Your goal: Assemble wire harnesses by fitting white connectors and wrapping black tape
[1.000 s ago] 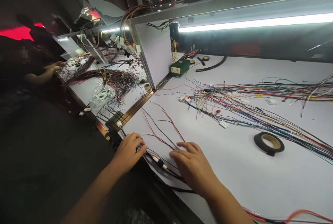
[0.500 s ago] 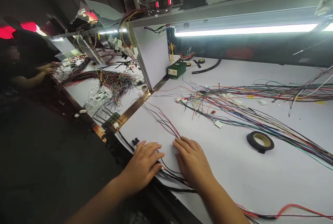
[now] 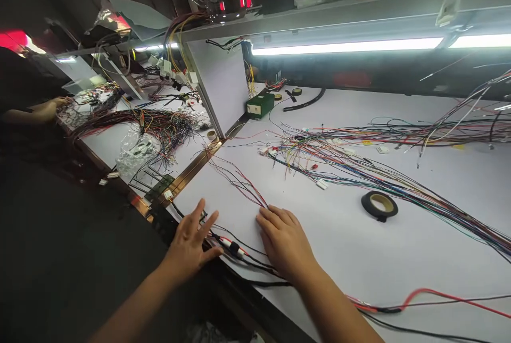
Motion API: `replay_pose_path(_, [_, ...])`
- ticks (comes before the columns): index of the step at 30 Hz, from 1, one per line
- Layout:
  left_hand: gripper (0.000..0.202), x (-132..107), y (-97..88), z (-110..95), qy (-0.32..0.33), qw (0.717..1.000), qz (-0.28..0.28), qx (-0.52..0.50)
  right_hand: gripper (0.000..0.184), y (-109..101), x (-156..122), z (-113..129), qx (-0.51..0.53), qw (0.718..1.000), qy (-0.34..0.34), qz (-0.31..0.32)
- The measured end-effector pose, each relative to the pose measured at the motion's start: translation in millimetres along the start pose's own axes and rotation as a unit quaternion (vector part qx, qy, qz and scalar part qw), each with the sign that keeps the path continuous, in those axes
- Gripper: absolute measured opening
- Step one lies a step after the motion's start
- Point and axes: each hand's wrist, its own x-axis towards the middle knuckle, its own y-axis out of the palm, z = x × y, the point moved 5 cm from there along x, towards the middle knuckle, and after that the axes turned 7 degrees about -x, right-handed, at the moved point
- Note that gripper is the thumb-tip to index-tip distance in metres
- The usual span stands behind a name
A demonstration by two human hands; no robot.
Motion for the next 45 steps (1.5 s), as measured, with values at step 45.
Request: replay_pose_path(45, [0.052,7,20.8,-40,-0.028,0.979,0.197,-0.034,0.028,-3,2,6,-0.019,1.0,0.017,-0.011])
